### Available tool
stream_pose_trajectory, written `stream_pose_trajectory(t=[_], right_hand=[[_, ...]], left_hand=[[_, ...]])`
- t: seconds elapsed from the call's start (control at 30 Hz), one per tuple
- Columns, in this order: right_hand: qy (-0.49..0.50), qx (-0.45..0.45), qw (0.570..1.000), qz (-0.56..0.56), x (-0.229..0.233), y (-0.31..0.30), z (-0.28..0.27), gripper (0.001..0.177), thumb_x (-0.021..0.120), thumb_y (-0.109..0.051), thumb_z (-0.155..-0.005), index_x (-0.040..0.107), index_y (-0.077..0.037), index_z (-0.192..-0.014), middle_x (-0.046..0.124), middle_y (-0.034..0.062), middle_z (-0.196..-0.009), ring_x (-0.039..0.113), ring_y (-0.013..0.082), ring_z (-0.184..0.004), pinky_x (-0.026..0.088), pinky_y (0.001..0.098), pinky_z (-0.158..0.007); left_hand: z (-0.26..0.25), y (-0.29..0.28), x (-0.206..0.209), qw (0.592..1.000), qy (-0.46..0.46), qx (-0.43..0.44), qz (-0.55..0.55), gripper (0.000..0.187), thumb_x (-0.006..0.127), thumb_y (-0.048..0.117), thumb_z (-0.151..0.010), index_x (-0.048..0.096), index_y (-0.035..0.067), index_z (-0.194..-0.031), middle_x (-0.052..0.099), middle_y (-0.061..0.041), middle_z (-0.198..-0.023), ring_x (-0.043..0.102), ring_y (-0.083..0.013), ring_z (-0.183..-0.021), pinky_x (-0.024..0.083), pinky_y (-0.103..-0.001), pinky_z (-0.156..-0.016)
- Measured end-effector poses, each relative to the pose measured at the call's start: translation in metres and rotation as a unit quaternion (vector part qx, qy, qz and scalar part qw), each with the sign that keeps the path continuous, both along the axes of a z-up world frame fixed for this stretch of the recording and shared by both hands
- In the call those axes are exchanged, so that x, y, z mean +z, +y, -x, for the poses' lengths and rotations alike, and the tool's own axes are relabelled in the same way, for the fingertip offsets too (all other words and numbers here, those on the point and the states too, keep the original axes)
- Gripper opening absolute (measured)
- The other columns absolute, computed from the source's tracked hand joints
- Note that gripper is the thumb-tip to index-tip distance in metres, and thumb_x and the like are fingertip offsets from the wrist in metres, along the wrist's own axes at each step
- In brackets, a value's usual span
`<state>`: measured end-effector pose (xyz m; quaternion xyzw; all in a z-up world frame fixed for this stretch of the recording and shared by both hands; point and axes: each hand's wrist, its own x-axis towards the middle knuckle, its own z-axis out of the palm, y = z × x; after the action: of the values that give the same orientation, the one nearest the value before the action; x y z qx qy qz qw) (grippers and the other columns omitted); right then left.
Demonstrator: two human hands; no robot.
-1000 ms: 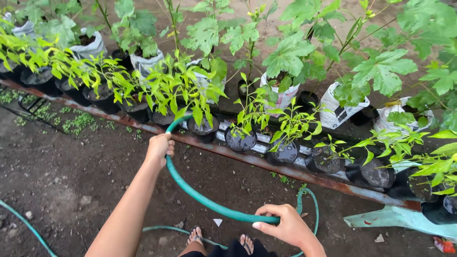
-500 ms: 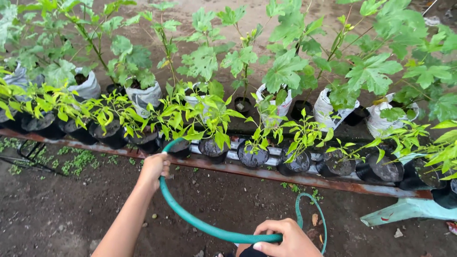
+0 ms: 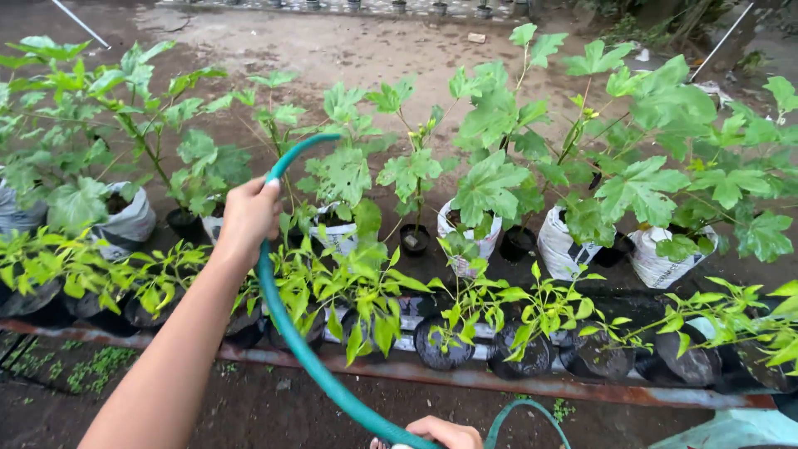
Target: Watering various potted plants in an outdoor garden using a garden hose.
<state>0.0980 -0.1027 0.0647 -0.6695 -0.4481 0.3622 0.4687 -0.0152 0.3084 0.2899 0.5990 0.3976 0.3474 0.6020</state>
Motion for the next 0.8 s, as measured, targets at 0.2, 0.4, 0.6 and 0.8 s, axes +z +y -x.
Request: stream_pose_trajectory(t=[0.2, 0.4, 0.6, 0.8], right_hand=[[0.016, -0.208, 0.978, 0.027, 0.025, 0.075, -0.001, 0.017, 0.089, -0.021, -0.075, 0.084, -0.008, -0.085, 0.068, -0.0014, -0.054, 0.058, 0.0025, -0.054, 0.047, 0.0236, -0.055], [0.033, -0.28, 0.957, 0.067, 0.029, 0.117, -0.041, 0.022, 0.089, -0.027, -0.077, 0.084, -0.006, -0.075, 0.057, -0.0031, -0.051, 0.046, 0.0022, -0.051, 0.036, 0.0235, -0.051], [0.123, -0.291, 0.946, 0.07, 0.031, 0.145, -0.058, 0.026, 0.083, -0.03, -0.082, 0.082, -0.005, -0.074, 0.064, -0.0046, -0.055, 0.051, 0.0019, -0.053, 0.039, 0.0226, -0.053], [0.102, -0.306, 0.942, 0.096, 0.068, 0.163, -0.059, 0.028, 0.082, -0.034, -0.083, 0.082, -0.007, -0.076, 0.059, -0.0052, -0.055, 0.048, 0.003, -0.054, 0.036, 0.0236, -0.054]], left_hand=[[-0.119, 0.068, 0.025, 0.984, 0.097, 0.041, -0.141, 0.03, 0.06, 0.028, -0.099, 0.071, 0.008, -0.118, 0.064, -0.001, -0.069, 0.057, -0.0098, -0.056, 0.046, -0.03, -0.049], [-0.227, 0.119, 0.017, 0.972, 0.138, 0.01, -0.188, 0.032, 0.059, 0.029, -0.098, 0.072, 0.006, -0.116, 0.067, -0.009, -0.067, 0.066, -0.02, -0.055, 0.053, -0.04, -0.053], [-0.287, 0.137, 0.004, 0.97, 0.145, -0.018, -0.195, 0.032, 0.058, 0.028, -0.099, 0.07, 0.0, -0.109, 0.07, -0.018, -0.073, 0.07, -0.0293, -0.06, 0.054, -0.045, -0.058], [-0.318, 0.171, -0.024, 0.96, 0.135, 0.007, -0.246, 0.031, 0.061, 0.028, -0.096, 0.073, 0.002, -0.106, 0.073, -0.022, -0.083, 0.074, -0.0319, -0.075, 0.055, -0.046, -0.07]])
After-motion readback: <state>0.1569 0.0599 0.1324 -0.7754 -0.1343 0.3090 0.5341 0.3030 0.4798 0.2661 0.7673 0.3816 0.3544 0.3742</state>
